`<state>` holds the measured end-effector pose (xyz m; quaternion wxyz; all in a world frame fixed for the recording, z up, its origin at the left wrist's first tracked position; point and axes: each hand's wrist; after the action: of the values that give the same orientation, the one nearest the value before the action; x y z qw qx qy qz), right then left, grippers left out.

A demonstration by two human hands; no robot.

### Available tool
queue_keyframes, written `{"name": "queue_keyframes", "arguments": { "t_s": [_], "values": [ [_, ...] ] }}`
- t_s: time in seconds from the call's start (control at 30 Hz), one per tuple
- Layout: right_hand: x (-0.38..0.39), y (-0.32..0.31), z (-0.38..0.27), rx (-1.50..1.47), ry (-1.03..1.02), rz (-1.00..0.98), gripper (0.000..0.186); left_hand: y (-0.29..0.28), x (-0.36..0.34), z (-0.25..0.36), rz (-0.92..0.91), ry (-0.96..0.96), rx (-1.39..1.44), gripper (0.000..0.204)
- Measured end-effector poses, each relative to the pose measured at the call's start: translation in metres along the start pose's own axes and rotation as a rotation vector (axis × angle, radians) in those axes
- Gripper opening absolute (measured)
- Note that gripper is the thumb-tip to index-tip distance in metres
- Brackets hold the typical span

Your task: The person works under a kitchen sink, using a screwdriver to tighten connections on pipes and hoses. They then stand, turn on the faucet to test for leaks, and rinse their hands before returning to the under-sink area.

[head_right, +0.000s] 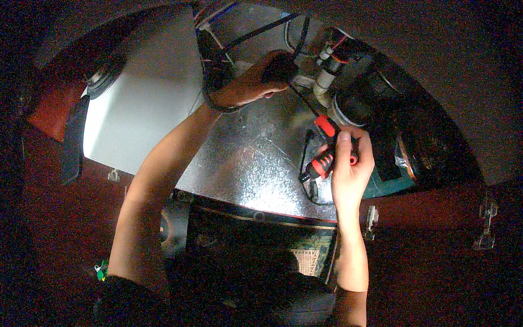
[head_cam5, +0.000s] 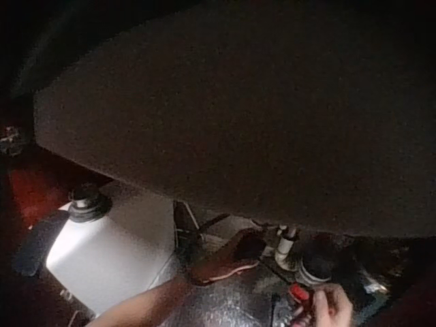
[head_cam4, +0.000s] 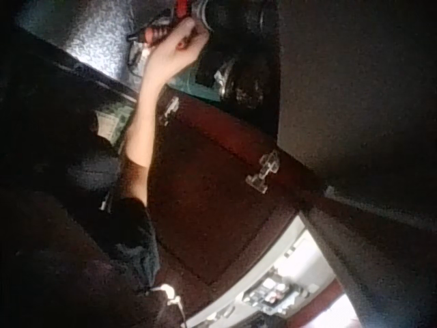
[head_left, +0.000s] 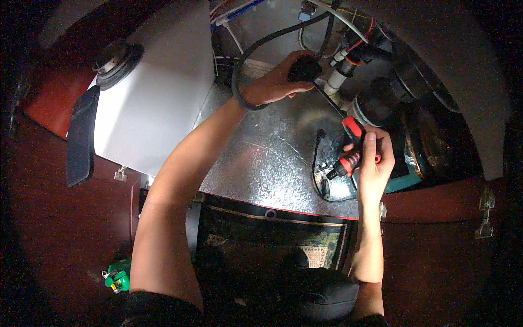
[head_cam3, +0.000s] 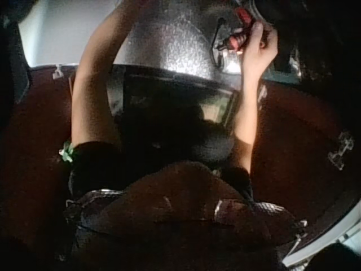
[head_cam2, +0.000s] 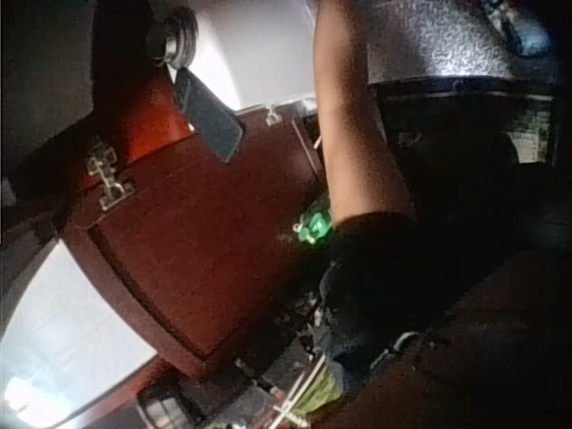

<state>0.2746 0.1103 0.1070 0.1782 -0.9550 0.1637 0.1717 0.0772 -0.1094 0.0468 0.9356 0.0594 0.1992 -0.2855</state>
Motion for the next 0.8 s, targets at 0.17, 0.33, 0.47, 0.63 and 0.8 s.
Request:
{"name": "queue_keyframes", "arguments": {
  "t_s": [0.17, 0.33, 0.47, 0.63, 0.8],
  "values": [
    [-0.013, -0.015, 0.03, 0.214, -0.15, 0.039, 0.019, 0.0, 0.003, 0.002, 0.025, -0.031, -0.073, 0.079],
    [-0.006, -0.019, 0.013, -0.3, 0.422, -0.101, 0.018, -0.003, 0.004, -0.005, 0.07, 0.189, -0.182, 0.08],
    [-0.005, -0.034, 0.003, -0.624, 0.609, -0.209, 0.035, -0.015, 0.003, -0.018, 0.053, 0.199, -0.047, 0.081],
    [0.003, -0.038, 0.02, -0.27, 0.365, -0.13, 0.039, -0.018, 0.007, -0.006, 0.059, 0.162, -0.219, 0.081],
    [0.018, -0.028, 0.028, -0.023, 0.085, -0.184, 0.032, -0.021, 0.015, 0.004, 0.003, 0.026, -0.113, 0.082]
  ]
}}
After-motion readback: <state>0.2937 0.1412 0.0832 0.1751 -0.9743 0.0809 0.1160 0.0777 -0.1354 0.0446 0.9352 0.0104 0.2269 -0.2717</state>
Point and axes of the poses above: each hand's wrist, its own x-axis away from the middle knuckle, its own y-axis out of the palm, z = x × y, and after that the axes turned 2 degrees about x, right-handed
